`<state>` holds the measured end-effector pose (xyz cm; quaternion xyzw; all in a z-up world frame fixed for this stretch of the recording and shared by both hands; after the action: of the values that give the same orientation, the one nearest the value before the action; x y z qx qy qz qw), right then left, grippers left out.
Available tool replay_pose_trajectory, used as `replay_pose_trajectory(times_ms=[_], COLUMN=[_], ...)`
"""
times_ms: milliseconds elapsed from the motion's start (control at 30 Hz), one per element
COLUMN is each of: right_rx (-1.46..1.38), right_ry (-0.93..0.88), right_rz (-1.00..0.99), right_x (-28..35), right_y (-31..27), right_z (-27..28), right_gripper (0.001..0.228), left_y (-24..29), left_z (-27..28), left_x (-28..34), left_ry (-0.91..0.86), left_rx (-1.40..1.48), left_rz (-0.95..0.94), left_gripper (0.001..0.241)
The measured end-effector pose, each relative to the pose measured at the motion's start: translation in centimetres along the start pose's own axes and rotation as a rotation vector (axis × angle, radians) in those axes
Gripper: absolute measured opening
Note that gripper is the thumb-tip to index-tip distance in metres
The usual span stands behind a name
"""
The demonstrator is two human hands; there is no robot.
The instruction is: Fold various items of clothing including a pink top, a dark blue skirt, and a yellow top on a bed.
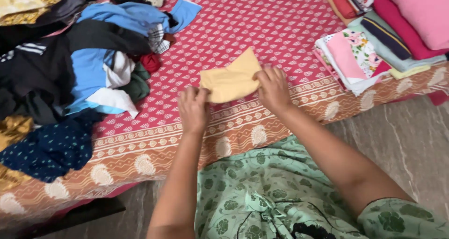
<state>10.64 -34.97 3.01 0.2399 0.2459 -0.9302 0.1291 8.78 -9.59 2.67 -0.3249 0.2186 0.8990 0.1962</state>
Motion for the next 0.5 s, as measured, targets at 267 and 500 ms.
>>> replay_pose_trajectory(times_ms=[267, 500], right_rx=[-0.083, -0.594], right_ry=[-0.342, -0.182], right_rz=[-0.172, -0.919], right_x=[8.7, 9.0], right_y=[7.2, 16.4], right_z=[-0.3, -7.6], right_gripper=[0.024, 0.034], left_y=[5.6, 0.4], left_z=[-5.4, -8.3], left_x=[6.6, 7.4], left_ry=[-0.358, -0.059], left_rx=[0.223, 0.370], left_rz=[-0.097, 0.566], left_gripper=[0.047, 0.069])
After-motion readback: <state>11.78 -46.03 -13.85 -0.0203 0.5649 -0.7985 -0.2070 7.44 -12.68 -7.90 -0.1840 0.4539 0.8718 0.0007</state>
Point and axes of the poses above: each hand's wrist, its own x-axis away from the middle knuckle, its own z-axis out of the back of the hand, y = z × x, the point moved 6 cm from there along -x, towards the middle knuckle, and after that the axes turned 9 degrees about -z, right-handed, at the moved point
